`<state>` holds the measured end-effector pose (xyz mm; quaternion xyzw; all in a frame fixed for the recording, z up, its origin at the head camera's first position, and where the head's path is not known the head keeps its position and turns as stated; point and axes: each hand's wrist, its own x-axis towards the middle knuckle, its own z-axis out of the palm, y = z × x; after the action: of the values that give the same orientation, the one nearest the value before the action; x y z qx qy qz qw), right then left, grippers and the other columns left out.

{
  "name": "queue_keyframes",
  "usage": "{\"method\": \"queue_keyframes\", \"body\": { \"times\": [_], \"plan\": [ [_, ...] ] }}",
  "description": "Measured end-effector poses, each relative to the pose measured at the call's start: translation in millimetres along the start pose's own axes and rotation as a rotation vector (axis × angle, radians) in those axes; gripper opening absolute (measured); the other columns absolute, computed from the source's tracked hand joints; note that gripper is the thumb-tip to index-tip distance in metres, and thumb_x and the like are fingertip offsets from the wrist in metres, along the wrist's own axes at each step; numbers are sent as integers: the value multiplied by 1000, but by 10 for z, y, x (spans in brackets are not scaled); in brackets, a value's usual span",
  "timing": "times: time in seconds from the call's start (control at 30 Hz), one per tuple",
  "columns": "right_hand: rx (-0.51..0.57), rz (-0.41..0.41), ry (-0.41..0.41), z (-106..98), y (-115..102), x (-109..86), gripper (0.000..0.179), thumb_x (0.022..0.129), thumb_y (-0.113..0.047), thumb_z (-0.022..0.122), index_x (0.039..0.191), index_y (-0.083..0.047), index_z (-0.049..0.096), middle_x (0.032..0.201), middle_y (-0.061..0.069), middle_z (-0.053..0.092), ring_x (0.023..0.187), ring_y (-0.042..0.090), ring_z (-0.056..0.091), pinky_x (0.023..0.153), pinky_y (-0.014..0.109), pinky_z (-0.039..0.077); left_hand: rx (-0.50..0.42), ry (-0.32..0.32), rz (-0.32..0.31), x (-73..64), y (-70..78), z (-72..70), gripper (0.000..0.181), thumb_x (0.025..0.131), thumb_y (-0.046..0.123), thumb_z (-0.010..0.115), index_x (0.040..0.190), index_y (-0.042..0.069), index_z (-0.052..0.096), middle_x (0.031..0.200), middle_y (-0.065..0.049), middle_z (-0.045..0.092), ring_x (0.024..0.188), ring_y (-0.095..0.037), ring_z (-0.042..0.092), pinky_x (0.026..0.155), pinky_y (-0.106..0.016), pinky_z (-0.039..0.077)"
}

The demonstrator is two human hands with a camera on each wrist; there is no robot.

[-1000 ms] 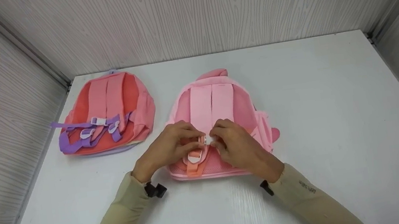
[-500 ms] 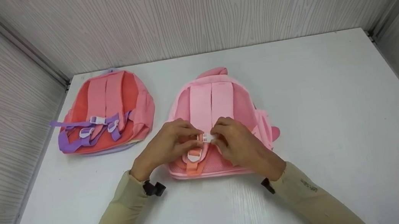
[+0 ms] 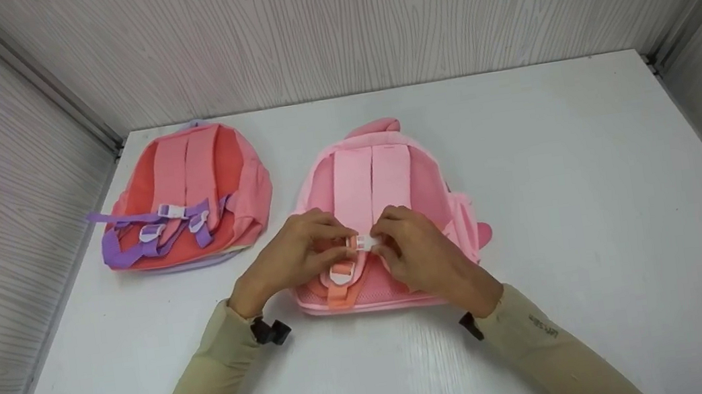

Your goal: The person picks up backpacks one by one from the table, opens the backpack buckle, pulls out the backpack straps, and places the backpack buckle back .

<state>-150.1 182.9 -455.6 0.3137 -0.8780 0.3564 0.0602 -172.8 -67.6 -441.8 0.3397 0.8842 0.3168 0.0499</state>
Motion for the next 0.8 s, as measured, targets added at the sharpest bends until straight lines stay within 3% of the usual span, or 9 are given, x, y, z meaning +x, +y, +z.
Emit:
{"method": "queue_keyframes", "body": {
  "times": [0.8],
  "plan": [
    [44,45,-26,-18,28,-20,16,92,1,79,108,-3,77,102,4,71,85,13,62,76,26,58,3,-12,-18,-18,-33,-27,31,99,33,79,125,17,81,106,4,72,100,-12,60,90,-31,52]
  ]
}}
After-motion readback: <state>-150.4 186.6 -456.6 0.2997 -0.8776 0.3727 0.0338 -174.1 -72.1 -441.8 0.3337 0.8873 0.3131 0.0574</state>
